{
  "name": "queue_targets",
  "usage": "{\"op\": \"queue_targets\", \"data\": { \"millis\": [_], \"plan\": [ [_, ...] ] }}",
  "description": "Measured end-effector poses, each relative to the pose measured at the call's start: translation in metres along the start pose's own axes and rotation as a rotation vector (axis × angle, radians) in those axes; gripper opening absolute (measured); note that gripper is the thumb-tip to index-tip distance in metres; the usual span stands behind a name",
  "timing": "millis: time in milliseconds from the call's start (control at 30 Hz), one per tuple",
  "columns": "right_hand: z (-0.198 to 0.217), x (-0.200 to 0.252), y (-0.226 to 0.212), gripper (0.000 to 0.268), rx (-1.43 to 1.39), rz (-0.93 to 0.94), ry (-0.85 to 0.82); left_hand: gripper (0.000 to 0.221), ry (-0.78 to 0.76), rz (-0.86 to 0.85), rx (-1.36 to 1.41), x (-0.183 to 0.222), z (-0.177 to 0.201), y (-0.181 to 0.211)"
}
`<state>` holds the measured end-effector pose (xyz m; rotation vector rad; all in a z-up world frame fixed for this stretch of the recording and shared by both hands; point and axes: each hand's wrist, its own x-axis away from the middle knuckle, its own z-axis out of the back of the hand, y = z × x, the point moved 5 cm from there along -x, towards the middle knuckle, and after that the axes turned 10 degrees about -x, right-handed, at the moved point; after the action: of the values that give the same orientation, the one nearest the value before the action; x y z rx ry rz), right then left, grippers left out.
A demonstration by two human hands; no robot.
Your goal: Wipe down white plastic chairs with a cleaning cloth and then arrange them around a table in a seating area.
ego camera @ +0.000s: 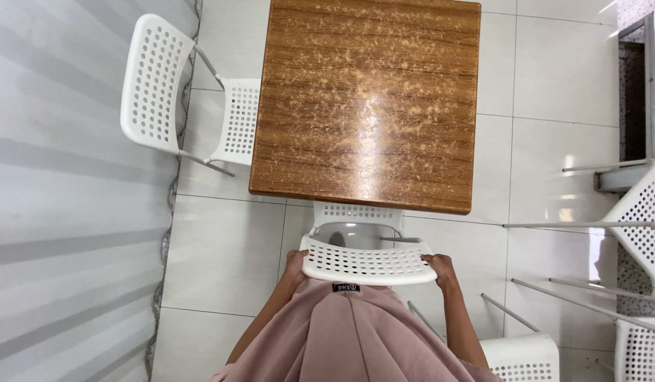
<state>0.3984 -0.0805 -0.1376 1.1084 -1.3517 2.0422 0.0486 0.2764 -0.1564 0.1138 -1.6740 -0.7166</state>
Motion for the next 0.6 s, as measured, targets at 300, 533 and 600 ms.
{"op": "queue_targets", "data": {
  "millis": [300, 533, 600],
  "plan": [
    [-0.023, 0.0, 0.013, 0.043, -0.06, 0.018, -0.022, 0.03, 0.066, -0.063, -0.003, -0.034, 0.025, 0.007],
    [-0.038, 0.023, -0.007, 0.049, -0.023, 0.041, -0.054, 0.036, 0.148, -0.152, 0.225, -0.001, 0.01, 0.014],
    [-0.047, 0.044, -0.028, 0.052, -0.046, 0.058, -0.053, 0.04, 0.232, -0.203, 0.347, 0.022, -0.015, 0.023]
  ]
}}
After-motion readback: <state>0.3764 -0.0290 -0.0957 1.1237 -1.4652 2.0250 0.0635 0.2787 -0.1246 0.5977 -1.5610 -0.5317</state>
